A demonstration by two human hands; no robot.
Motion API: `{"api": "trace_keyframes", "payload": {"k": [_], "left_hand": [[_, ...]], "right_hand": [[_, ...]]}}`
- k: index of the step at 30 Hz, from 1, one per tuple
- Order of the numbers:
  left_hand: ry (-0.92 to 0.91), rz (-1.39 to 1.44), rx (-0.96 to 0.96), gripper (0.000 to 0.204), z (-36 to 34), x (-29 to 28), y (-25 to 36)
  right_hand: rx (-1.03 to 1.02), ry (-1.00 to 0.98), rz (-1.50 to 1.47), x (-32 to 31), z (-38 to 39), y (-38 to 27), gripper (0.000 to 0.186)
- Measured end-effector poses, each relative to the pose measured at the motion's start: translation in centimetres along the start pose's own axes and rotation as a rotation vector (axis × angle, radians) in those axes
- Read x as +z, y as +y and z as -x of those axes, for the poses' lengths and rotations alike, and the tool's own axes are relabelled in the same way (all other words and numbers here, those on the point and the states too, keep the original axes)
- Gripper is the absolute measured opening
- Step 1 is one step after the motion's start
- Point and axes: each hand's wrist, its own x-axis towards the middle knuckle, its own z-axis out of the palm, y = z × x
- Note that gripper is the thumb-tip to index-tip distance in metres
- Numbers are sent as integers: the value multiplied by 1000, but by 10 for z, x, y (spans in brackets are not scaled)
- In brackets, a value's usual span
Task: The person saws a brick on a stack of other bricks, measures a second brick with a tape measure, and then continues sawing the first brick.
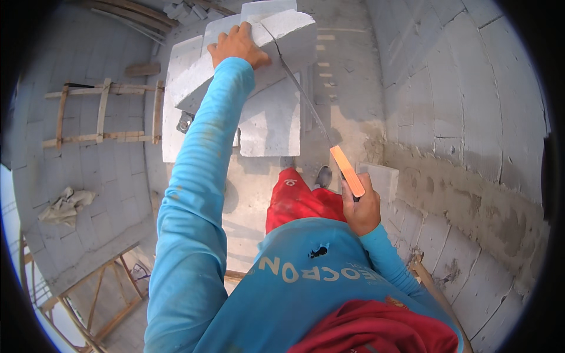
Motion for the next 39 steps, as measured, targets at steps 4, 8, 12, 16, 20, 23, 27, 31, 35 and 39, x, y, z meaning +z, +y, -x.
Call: {"api": "trace_keyframes", "payload": {"k": [4,8,12,16,20,23,27,31,35,39], "left_hand": [[-31,-23,11,84,0,-4,2],[52,-57,18,85,12,8,17],[9,-56,44,88,16,1,8],[-34,-64,100,94,16,-4,-1],[8,-73,102,94,26,0,12],[16,-69,101,94,20,6,10],[-39,-45,68,95,5,-1,1],[-71,-40,83,96,0,-6,-2],[-8,-20,107,97,-4,1,9],[-69,-9,75,97,-11,3,1]], "right_hand": [[-54,27,41,16,-38,11,22],[-114,23,105,60,-137,8,28],[-127,51,37,72,-131,7,27],[-111,88,25,89,-110,3,27],[-89,111,-1,96,-95,14,28],[-27,35,-10,79,-66,9,27],[6,-11,-7,32,20,25,23],[3,-21,-45,22,8,8,19],[-117,67,37,79,-94,17,22],[-24,9,-58,71,-95,-1,23]]}}
